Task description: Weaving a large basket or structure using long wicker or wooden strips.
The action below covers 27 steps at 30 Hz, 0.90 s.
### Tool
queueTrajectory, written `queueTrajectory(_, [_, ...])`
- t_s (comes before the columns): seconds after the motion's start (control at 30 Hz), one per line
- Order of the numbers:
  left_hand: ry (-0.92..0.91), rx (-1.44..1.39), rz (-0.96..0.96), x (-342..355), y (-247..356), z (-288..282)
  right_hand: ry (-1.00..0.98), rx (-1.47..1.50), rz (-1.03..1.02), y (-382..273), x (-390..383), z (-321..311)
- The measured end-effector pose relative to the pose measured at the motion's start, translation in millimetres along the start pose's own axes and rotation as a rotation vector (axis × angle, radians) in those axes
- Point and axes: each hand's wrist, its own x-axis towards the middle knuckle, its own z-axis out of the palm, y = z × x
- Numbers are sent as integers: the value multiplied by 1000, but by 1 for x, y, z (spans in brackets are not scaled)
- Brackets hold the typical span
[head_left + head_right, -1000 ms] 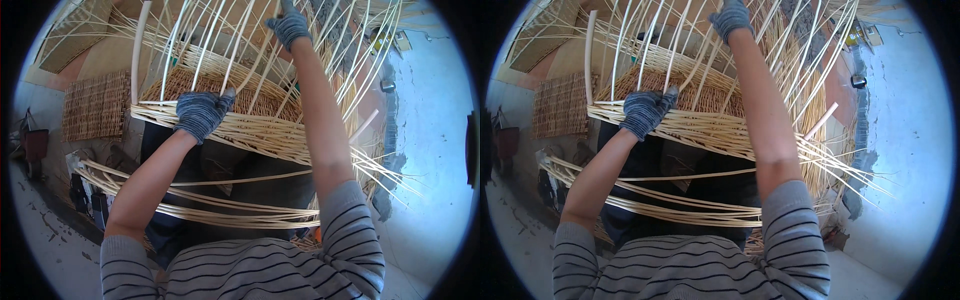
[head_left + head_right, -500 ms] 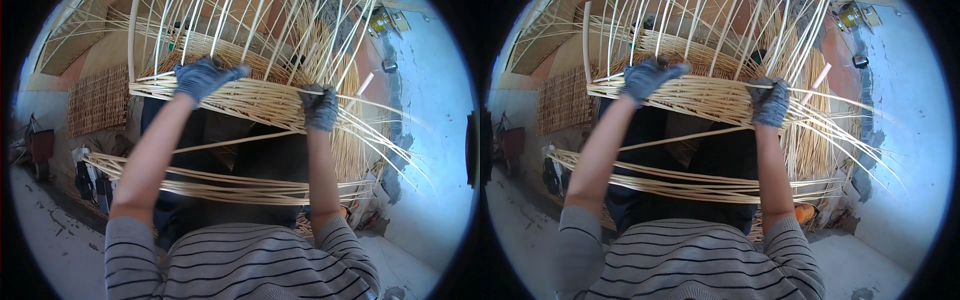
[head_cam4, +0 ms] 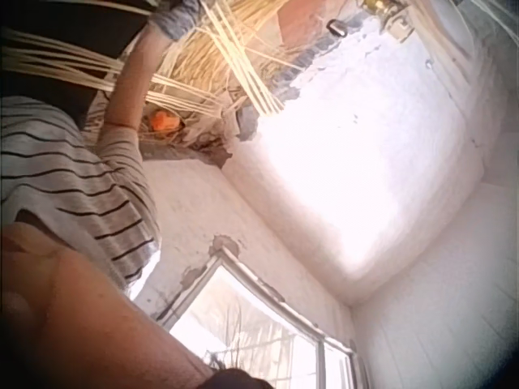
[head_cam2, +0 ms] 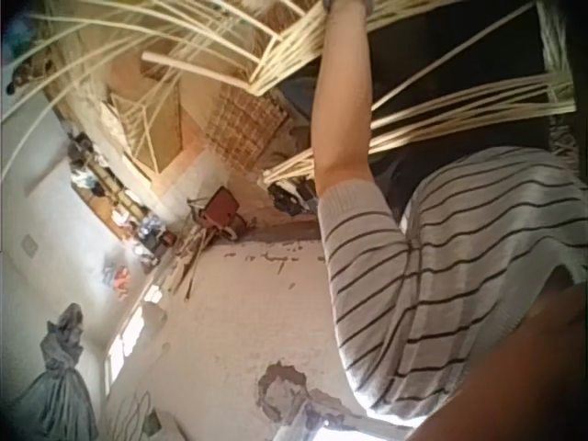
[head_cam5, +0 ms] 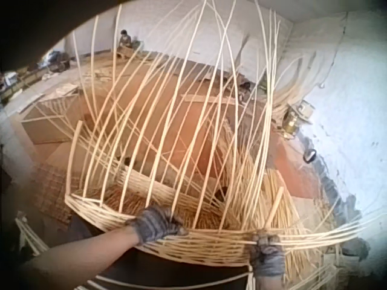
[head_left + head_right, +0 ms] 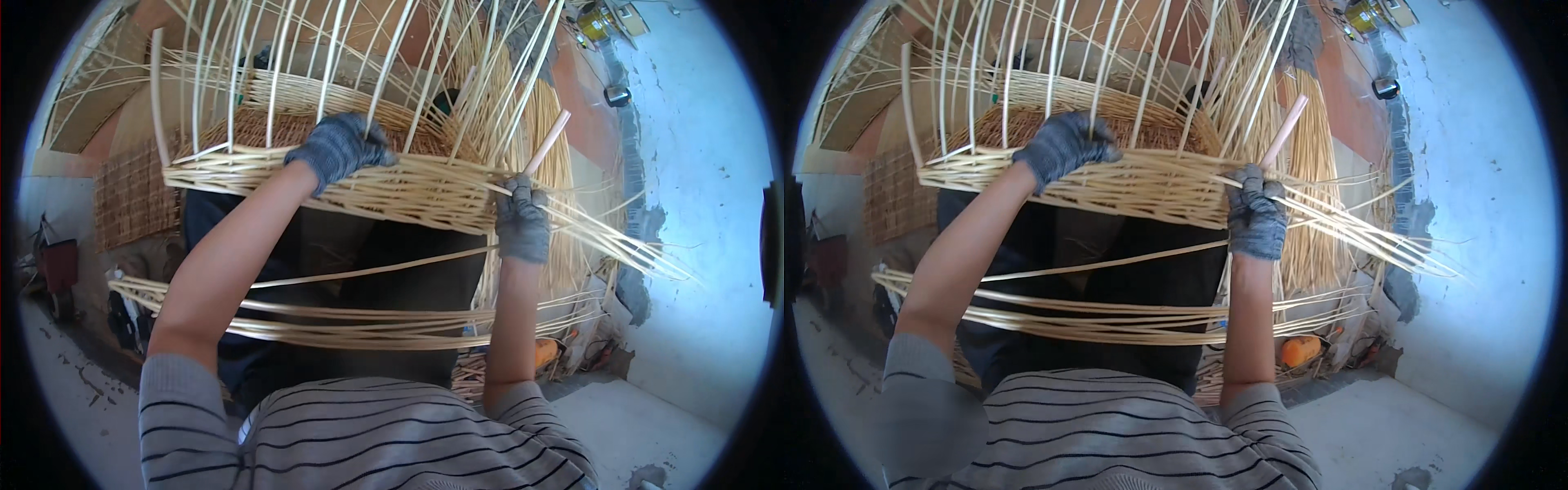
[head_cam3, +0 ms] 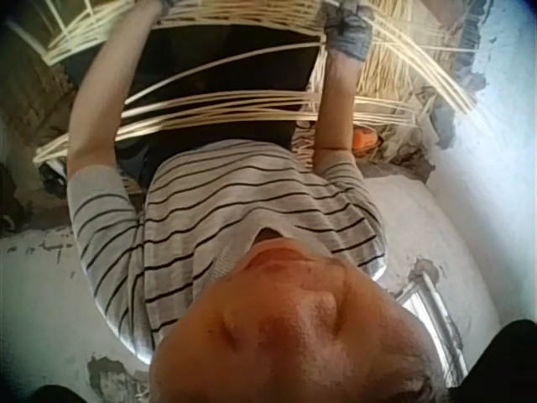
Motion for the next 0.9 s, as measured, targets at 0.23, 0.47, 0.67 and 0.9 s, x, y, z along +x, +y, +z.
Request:
queueTrajectory(0.23, [133,334,-130,17,-19,13,-661,-1479,-1350,-18,86,187])
queueTrajectory(0.47, [324,437,-166,10,0,30,-1286,-2166,-1543,2,107,237])
queueTrajectory(0.67, [293,398,-228,9,1,18,-828,-922,-755,34,160,248])
queueTrajectory(0.9, [95,334,-232,15,2,6,-742,-610,-549,-29,129,186])
